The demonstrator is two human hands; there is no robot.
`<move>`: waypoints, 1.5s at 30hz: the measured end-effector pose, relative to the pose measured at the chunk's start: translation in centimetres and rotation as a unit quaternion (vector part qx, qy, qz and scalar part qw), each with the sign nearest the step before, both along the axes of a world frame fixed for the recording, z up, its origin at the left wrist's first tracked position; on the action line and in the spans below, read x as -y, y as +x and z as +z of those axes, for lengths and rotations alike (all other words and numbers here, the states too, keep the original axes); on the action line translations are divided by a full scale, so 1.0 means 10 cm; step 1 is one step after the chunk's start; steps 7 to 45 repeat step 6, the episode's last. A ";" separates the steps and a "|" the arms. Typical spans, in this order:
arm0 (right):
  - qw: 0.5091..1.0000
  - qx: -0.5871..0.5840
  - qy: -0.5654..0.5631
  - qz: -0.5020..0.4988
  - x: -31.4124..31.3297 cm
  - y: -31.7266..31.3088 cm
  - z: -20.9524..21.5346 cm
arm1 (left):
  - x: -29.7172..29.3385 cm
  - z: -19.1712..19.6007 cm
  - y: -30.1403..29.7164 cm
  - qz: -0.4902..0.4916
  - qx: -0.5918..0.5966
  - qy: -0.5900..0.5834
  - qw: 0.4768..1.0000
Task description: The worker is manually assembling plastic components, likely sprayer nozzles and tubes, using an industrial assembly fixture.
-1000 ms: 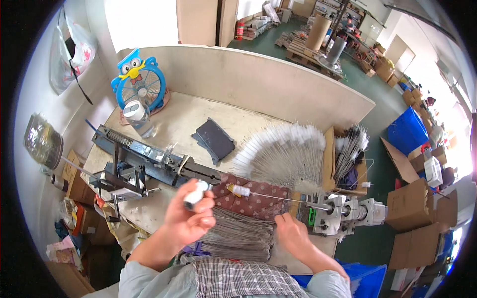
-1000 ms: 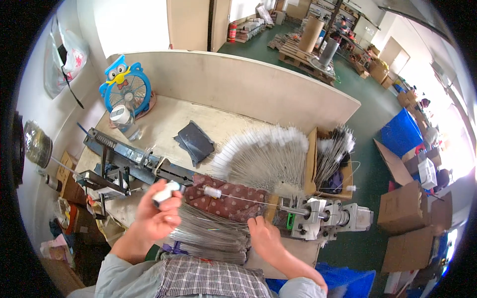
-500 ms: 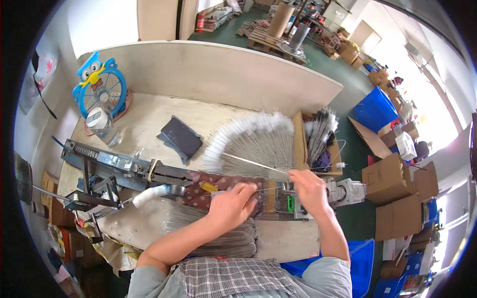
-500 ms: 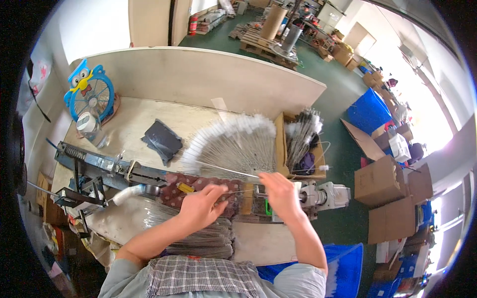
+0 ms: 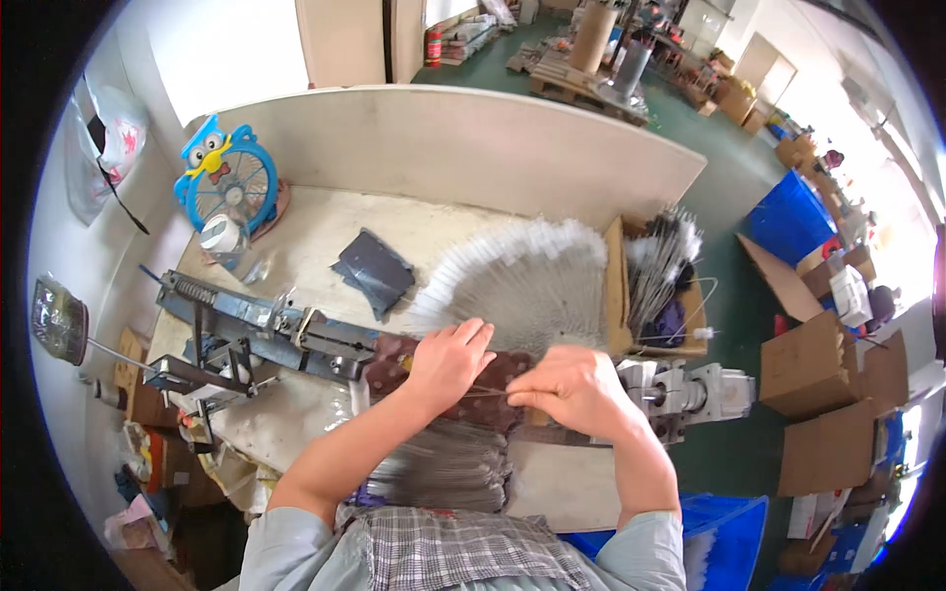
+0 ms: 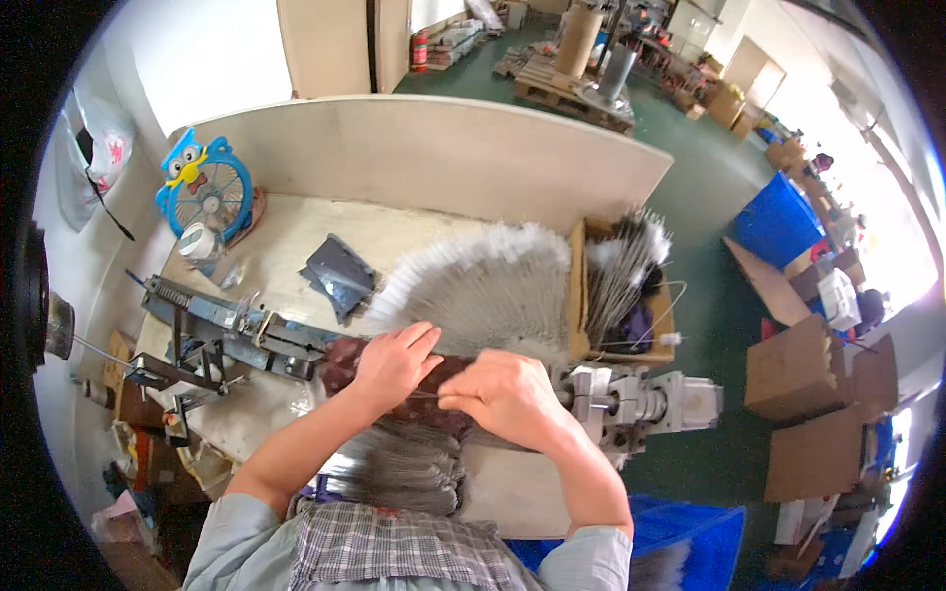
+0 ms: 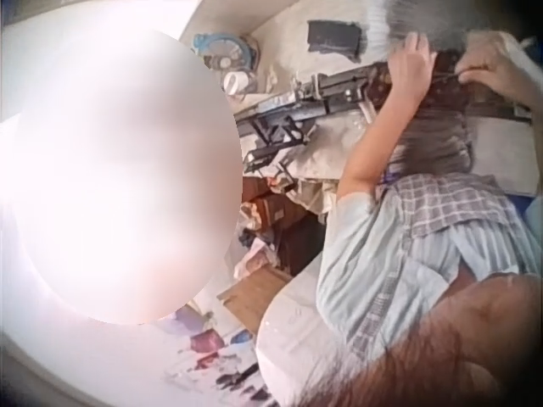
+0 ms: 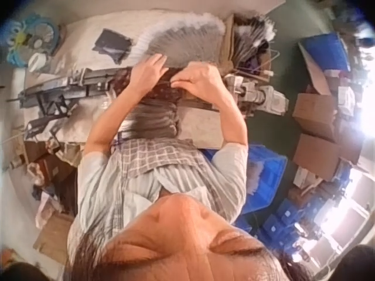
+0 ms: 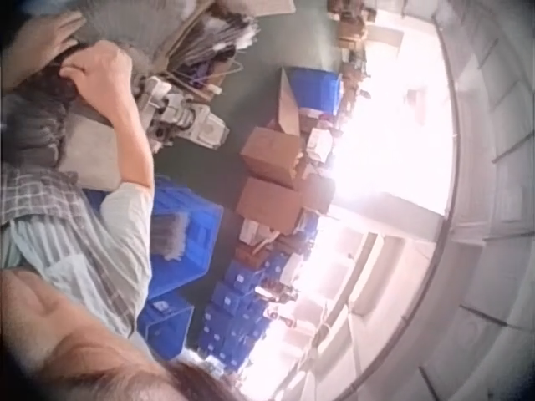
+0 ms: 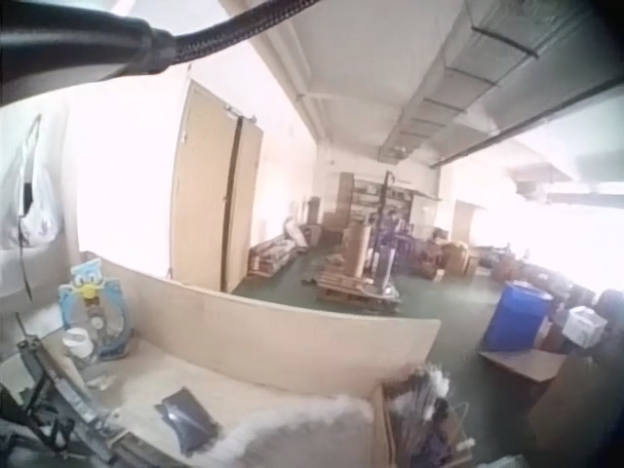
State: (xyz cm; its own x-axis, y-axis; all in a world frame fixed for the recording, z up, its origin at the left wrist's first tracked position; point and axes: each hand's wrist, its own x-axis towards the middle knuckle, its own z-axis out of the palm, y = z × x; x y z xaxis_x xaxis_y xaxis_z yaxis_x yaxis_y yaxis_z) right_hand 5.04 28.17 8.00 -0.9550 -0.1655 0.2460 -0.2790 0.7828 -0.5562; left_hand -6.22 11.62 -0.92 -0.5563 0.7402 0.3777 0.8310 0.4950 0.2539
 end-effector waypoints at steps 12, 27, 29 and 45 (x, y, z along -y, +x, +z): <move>0.993 -0.027 0.055 -0.101 -0.02 -0.29 -0.15 | 0.82 0.03 0.36 0.033 0.304 0.067 0.950; 0.993 -0.027 0.055 -0.101 -0.02 -0.29 -0.15 | 0.82 0.03 0.36 0.033 0.304 0.067 0.950; 0.993 -0.027 0.055 -0.101 -0.02 -0.29 -0.15 | 0.82 0.03 0.36 0.033 0.304 0.067 0.950; 0.993 -0.027 0.055 -0.101 -0.02 -0.29 -0.15 | 0.82 0.03 0.36 0.033 0.304 0.067 0.950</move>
